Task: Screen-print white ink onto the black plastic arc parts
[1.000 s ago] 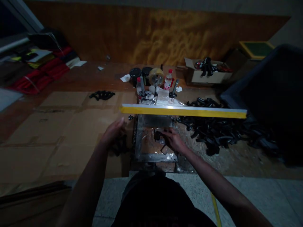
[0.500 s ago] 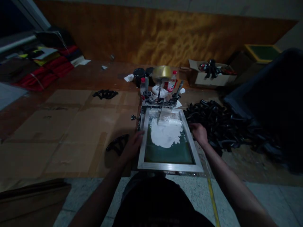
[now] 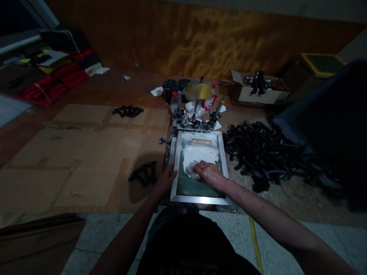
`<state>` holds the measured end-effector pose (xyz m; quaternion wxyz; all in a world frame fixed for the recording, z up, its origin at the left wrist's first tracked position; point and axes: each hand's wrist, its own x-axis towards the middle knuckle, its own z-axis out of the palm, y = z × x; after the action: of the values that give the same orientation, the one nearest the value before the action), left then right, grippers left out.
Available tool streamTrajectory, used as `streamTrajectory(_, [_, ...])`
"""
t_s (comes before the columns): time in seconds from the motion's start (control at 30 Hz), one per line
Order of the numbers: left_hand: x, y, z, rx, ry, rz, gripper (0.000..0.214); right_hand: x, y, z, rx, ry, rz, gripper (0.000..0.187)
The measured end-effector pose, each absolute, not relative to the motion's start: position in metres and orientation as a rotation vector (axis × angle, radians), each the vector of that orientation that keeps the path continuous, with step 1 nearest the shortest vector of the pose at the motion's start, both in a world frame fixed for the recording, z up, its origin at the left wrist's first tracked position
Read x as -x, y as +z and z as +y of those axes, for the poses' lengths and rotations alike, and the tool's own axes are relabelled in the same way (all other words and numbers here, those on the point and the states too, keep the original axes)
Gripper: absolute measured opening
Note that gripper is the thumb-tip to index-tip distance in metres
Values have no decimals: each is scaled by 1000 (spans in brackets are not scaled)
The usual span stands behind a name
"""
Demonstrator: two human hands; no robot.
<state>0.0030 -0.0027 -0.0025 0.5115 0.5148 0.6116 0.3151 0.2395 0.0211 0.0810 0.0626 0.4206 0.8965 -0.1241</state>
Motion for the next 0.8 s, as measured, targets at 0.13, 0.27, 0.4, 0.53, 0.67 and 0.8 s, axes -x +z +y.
streamTrajectory(0.13, [-4, 0, -3, -1221, 727, 1471, 57, -250, 82, 19, -1220, -514, 2778, 20])
streamTrajectory(0.27, [-4, 1, -4, -1204, 741, 1448, 60, -245, 72, 14, -1444, -413, 2823, 24])
streamTrajectory(0.4, [-4, 1, -5, -1199, 741, 1479, 61, -247, 62, 2, -1281, -471, 2907, 26])
streamTrajectory(0.53, [-2, 20, -6, -1152, 729, 1423, 67, -243, 82, 37, -1582, -512, 2853, 36])
streamTrajectory(0.67, [2, 59, -4, -1161, 759, 1430, 69, -259, 119, 96, -2040, -383, 2701, 53])
streamTrajectory(0.8, [-1, 103, 7, -1245, 922, 1444, 52, -326, 137, 112, -2570, -183, 2519, 35])
